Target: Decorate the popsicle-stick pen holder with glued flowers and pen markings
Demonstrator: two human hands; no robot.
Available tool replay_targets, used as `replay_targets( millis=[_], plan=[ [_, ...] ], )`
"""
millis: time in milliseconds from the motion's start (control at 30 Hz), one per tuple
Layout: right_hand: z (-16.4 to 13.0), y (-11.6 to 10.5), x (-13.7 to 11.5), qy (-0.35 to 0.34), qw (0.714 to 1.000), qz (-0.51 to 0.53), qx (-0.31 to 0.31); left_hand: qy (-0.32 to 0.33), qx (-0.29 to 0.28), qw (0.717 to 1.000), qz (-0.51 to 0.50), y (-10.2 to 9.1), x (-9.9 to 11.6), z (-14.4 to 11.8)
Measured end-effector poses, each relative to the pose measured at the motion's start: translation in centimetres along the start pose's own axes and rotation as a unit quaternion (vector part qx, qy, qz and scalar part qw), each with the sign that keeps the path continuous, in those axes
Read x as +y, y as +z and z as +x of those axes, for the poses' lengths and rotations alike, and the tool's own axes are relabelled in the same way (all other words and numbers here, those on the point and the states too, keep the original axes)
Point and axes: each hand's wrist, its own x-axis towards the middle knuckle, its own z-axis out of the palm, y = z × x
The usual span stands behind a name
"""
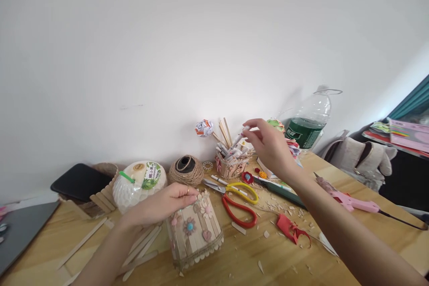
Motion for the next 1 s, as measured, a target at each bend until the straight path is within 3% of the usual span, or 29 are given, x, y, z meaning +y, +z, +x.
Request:
replay_targets(
  millis=[167,300,467,567,667,767,867,1000],
  plan=[
    [1.8,1.8,0.4,-0.009,0.995,-0.085,-0.055,-0.004,0.006,1.000,0.000,0.0,0.1,0.0],
    [2.7,1.6,0.6,-0.007,0.986,-0.149,-0.073,-0.002,0.008,1.000,0.000,0.0,0.1,0.0],
    [2.4,1.3,0.7,-0.021,0.974,-0.205,-0.093,0.005,0.008,1.000,0.001,0.0,0.1,-0.1],
    [1.7,2.2,1.2,-0.031,0.958,-0.244,-0.146,0.004,0.008,1.000,0.000,0.0,0.2,-0.1],
    [1.2,2.7,1.6,-0.057,0.942,-0.262,-0.203,-0.004,0.009,1.000,-0.001,0.0,0.2,-0.1],
    [0.9,2.2,1.7,-0.077,0.936,-0.268,-0.217,-0.008,0.008,1.000,0.001,-0.1,0.0,-0.1],
    [0.8,1.7,1.9,-0.077,0.925,-0.279,-0.247,-0.008,0.007,1.000,0.006,-0.2,-0.2,-0.1],
    [1.2,2.7,1.9,-0.063,0.911,-0.272,-0.302,-0.006,0.004,1.000,0.012,-0.2,0.0,-0.1]
  ],
)
